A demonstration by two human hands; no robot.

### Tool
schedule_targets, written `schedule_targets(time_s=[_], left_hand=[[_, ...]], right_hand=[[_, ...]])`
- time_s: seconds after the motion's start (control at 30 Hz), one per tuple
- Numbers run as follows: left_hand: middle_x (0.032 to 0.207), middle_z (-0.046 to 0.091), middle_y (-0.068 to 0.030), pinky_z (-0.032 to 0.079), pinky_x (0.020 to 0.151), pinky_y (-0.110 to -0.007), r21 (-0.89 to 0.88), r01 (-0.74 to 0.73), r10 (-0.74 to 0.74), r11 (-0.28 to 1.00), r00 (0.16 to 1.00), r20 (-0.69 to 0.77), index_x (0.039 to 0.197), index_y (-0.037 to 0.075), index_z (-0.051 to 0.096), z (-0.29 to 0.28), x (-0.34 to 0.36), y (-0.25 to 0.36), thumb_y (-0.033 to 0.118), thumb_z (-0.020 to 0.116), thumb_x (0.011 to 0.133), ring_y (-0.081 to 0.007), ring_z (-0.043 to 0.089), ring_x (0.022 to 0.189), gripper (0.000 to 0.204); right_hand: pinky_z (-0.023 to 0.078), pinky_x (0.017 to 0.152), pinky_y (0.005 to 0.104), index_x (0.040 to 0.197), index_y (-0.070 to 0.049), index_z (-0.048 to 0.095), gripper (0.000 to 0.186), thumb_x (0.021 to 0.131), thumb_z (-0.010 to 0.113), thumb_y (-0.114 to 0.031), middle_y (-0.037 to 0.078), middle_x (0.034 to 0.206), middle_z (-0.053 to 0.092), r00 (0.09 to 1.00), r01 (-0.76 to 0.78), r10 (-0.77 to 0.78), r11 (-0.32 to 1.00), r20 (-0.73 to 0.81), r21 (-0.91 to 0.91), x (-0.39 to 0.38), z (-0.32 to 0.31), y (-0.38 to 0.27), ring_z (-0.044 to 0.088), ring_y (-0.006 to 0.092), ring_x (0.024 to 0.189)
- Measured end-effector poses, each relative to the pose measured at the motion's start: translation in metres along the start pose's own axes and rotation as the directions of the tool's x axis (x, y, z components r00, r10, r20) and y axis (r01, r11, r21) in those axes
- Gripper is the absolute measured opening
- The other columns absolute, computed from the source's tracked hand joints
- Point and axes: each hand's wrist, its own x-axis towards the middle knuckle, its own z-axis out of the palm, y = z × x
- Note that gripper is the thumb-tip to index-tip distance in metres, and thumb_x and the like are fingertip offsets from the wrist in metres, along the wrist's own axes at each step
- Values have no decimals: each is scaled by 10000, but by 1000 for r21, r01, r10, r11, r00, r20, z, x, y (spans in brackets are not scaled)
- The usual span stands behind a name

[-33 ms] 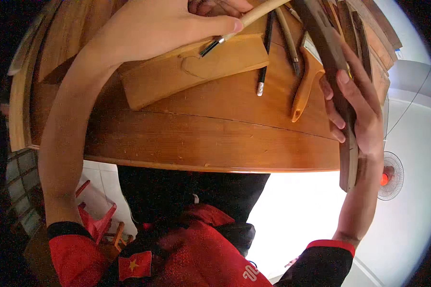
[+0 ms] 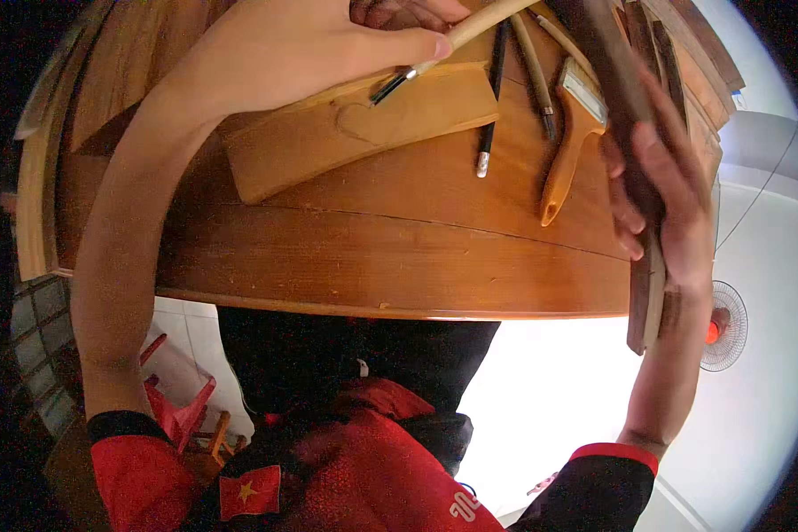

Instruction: The person marks a heart shape on a wooden block with a pencil, then begins carving the shape into the wood using a carving tool.

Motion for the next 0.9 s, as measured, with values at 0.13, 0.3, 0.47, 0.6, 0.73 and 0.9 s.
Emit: schedule_targets(time_s=[0.13, 0.3, 0.47, 0.6, 0.73, 0.9], left_hand=[[867, 749, -155, 524, 585, -314, 36, -242, 245, 970, 956, -161, 1190, -83, 714, 19, -11, -6, 151, 679, 980, -155, 657, 621, 316], [889, 753, -167, 545, 646, -329, 59, -153, 152, 987, 988, 18, 1198, -72, 704, 5, -8, 3, 169, 667, 993, -173, 682, 692, 317], [866, 744, -160, 551, 698, -353, 159, -197, 213, 968, 973, -91, 1196, -67, 703, 14, -12, 4, 191, 647, 1008, -189, 692, 729, 325], [845, 738, -147, 549, 682, -355, 198, -176, 203, 964, 972, -123, 1171, -74, 699, 17, -19, -1, 189, 642, 1008, -176, 688, 698, 315], [842, 734, -147, 552, 676, -346, -23, -134, 135, 991, 990, 36, 1145, -91, 680, -3, -11, 5, 180, 636, 1009, -171, 694, 699, 307], [806, 715, -129, 551, 661, -338, 160, 90, -78, 983, 994, -76, 1135, -98, 653, 13, -10, 16, 174, 625, 1019, -169, 690, 691, 297]], right_hand=[[345, 326, 164, 1623, -81, 355, 579, 1105, 499, -293, 36, 883, 538, 999, 30, -31, 996, -11, -78, 7, -4, -3, 401, 13, 470], [352, 326, 164, 1614, -94, 385, 569, 1102, 515, -306, 34, 874, 550, 998, 40, -34, 992, 48, -116, 14, -6, -6, 400, 10, 472], [348, 316, 137, 1633, -85, 328, 624, 1100, 510, -354, 18, 884, 532, 995, 82, -88, 986, -40, -148, 22, -14, -10, 405, -14, 458], [310, 319, 146, 1623, -107, 364, 604, 1099, 515, -365, 20, 881, 542, 999, 9, -16, 973, -30, -232, 28, -29, -14, 378, -6, 456], [293, 320, 152, 1612, -107, 391, 600, 1096, 523, -383, 11, 867, 531, 999, 19, -11, 974, 39, -226, 33, -33, -13, 357, -2, 451], [280, 319, 147, 1616, -119, 389, 610, 1091, 539, -390, 6, 877, 528, 1000, -24, 26, 971, 7, -236, 34, -24, -18, 354, -10, 467]])
